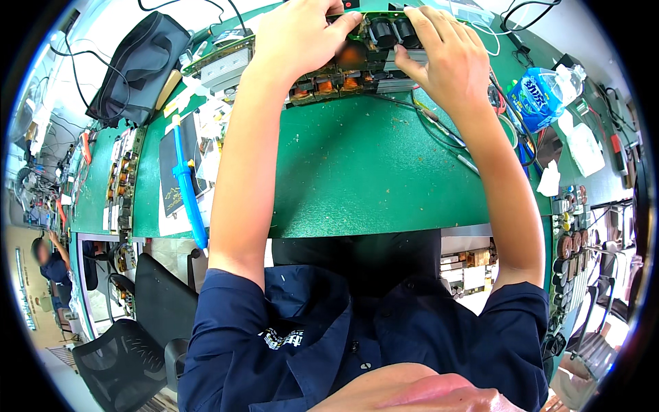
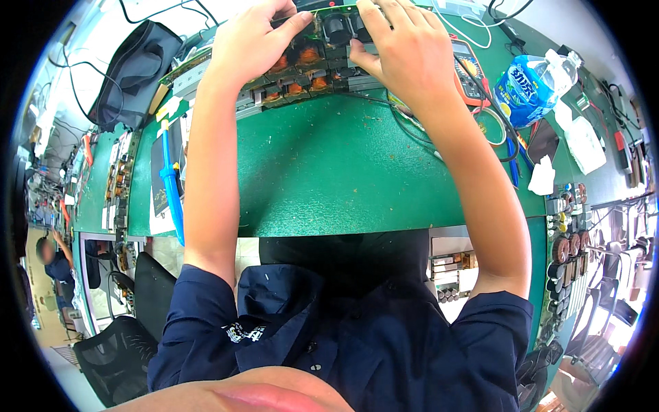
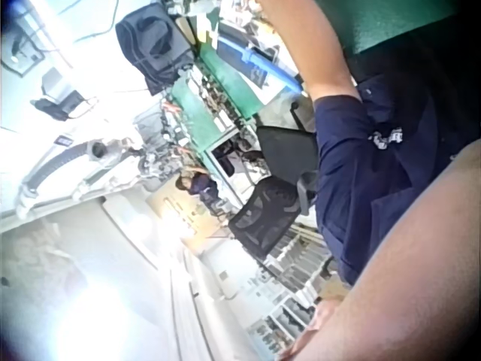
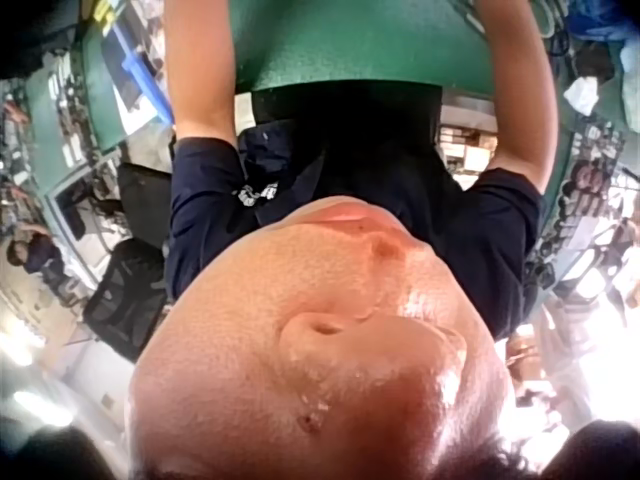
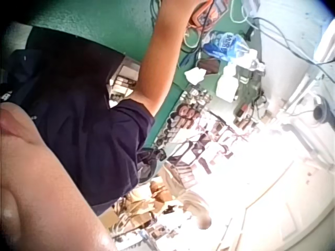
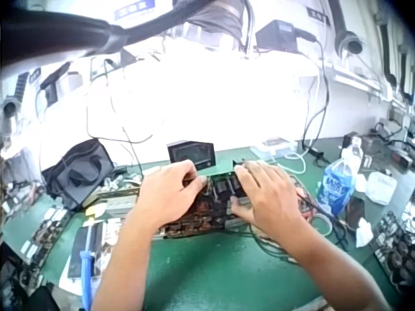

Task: The person solders a circuit board using a soldering iron and a solder sucker. They apply the iron to various points, use the blue suction tool to remove solder, and flip the board over to work on the components.

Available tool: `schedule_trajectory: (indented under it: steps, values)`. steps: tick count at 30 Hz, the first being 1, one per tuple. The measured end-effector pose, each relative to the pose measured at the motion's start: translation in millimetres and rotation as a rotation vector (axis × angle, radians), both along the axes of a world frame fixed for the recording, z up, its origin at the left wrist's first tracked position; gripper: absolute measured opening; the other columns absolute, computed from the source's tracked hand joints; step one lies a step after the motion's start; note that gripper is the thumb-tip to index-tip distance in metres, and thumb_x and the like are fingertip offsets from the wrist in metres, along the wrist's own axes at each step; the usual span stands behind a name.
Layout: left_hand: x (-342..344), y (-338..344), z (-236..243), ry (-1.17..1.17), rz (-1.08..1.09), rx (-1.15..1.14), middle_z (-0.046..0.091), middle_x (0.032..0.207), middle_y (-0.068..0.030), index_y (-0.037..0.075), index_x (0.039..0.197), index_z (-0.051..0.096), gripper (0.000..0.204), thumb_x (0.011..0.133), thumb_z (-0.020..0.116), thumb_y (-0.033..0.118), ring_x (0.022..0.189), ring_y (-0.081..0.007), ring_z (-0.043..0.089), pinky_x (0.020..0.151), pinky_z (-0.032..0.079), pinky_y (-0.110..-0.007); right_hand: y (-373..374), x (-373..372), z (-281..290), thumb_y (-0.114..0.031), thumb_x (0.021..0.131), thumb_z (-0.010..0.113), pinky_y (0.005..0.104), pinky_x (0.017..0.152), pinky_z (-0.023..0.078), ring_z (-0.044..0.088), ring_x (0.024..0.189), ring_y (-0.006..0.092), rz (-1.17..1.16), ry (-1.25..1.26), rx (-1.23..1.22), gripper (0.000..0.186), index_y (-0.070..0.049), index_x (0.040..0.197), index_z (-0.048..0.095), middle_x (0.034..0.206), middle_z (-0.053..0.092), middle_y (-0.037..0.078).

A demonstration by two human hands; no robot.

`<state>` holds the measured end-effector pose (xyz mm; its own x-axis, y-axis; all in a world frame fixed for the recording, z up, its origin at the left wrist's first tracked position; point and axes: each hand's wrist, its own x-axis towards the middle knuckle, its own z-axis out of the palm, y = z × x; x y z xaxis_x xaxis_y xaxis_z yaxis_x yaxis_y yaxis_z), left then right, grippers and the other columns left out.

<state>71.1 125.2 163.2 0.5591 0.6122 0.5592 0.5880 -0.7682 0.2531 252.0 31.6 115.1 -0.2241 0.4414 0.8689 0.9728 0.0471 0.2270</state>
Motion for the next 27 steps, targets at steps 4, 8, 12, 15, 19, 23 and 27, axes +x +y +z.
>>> schedule_trajectory:
  steps: [4,8,12,15,19,23,27]
  values:
    - [-5,-4,2,0.02,-0.027,-0.003,0.066,0.08,-0.0136,0.006,0.087,0.064,0.03,0.085,0.064,0.036,0.078,-0.0324,0.064,0.071,0.049,-0.042,-10,2,1,-0.025,0.074,0.078,0.0363,0.085,0.05,0.063,0.1,0.0261,0.033,0.109,-0.068,0.048,-0.014,0.118,0.062,0.114,0.065,0.005]
    - [-9,-12,-22,-0.018,-0.006,0.153,0.066,0.077,-0.0051,0.01,0.087,0.065,0.031,0.087,0.063,0.042,0.07,-0.0238,0.065,0.065,0.048,-0.037,-20,6,-8,-0.022,0.07,0.081,0.0361,0.085,0.05,0.063,0.1,0.0264,0.081,0.151,-0.046,0.049,-0.014,0.115,0.063,0.113,0.066,0.004]
    - [-16,-46,-37,-0.121,-0.039,0.164,0.066,0.082,-0.0026,0.011,0.086,0.065,0.026,0.086,0.067,0.037,0.074,-0.0221,0.065,0.064,0.048,-0.034,-49,-11,-15,-0.021,0.066,0.083,0.037,0.088,0.046,0.061,0.101,0.0259,0.116,0.202,-0.014,0.049,-0.012,0.111,0.065,0.109,0.066,0.004]
    - [-21,-67,-50,-0.201,-0.077,0.214,0.064,0.076,-0.0017,0.01,0.082,0.065,0.017,0.081,0.073,0.025,0.07,-0.0212,0.064,0.06,0.048,-0.032,-65,-20,-27,-0.02,0.064,0.083,0.0368,0.088,0.046,0.061,0.101,0.0257,0.104,0.231,0.024,0.05,-0.013,0.11,0.066,0.108,0.067,0.004]
    - [-26,-85,-80,-0.277,-0.127,0.266,0.061,0.073,-0.0021,0.01,0.077,0.065,0.015,0.077,0.075,0.021,0.066,-0.0238,0.061,0.057,0.048,-0.034,-90,-21,-48,-0.017,0.06,0.085,0.0364,0.081,0.045,0.061,0.097,0.024,0.112,0.302,-0.003,0.051,-0.013,0.107,0.066,0.103,0.066,0.002]
    - [-37,-99,-107,-0.327,-0.175,0.361,0.063,0.078,-0.0043,0.008,0.078,0.065,0.019,0.073,0.08,0.018,0.066,-0.0238,0.062,0.057,0.049,-0.032,-111,-35,-55,-0.014,0.06,0.079,0.0394,0.079,0.044,0.059,0.091,0.0288,0.13,0.301,-0.072,0.042,-0.007,0.097,0.059,0.095,0.06,0.009]
    - [-38,-110,-119,-0.317,-0.168,0.356,0.066,0.08,-0.0061,0.007,0.078,0.066,0.02,0.071,0.082,0.016,0.066,-0.0236,0.063,0.058,0.05,-0.031,-122,-41,-78,-0.015,0.061,0.084,0.0377,0.079,0.044,0.06,0.099,0.0239,0.085,0.362,-0.029,0.044,-0.012,0.102,0.067,0.104,0.065,0.001]
